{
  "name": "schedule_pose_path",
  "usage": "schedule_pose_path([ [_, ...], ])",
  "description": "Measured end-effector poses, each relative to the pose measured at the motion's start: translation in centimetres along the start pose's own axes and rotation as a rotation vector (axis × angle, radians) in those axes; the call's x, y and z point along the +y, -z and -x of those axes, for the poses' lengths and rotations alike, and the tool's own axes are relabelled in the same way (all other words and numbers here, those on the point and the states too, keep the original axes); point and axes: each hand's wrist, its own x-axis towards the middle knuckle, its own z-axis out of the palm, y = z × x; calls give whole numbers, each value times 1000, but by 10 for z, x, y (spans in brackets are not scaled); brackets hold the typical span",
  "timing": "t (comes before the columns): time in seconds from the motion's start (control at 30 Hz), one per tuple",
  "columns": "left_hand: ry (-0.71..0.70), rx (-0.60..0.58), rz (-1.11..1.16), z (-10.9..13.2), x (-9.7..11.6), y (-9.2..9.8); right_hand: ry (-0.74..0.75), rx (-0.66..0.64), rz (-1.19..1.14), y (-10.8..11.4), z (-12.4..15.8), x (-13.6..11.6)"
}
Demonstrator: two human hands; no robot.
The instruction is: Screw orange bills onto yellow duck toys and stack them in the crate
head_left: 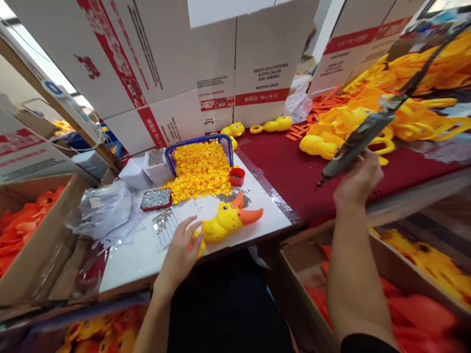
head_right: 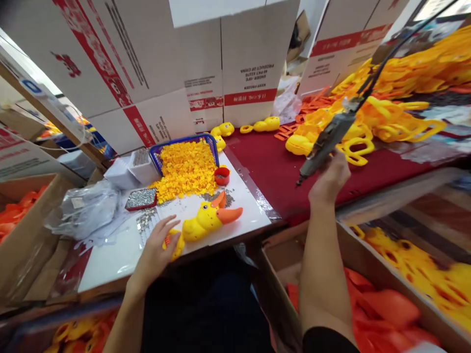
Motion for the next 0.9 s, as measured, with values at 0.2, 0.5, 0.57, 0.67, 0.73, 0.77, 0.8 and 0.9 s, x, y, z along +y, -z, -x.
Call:
schedule_pose_path([
  [0.2, 113, -362, -319, -70, -25, -5, -80, 131, -231, -9, -12, -35],
  [0.5, 87, -547, -419, -94, -42, -28, -256, -601, -569, 6, 60, -106],
  [0.57, 66, -533, -419, -93, -41, -29, -268, -674, -586, 3, 70, -117],
  [0.67, 53, -491, -415, -90, -39, -26, -320, -692, -584, -6, 78, -131],
  [0.73, 53, -441, -405, -87, -39, -21, -373, -707, -595, -13, 82, -141],
  [0.77, 53, -410, -397, -85, -39, -17, -393, -718, -605, -16, 85, -146],
  [0.8, 54, -383, -390, -82, -40, -14, -406, -729, -616, -19, 87, -150],
  [0.9, 70, -231, -292, -71, -43, -3, -422, -745, -659, -26, 95, -162],
])
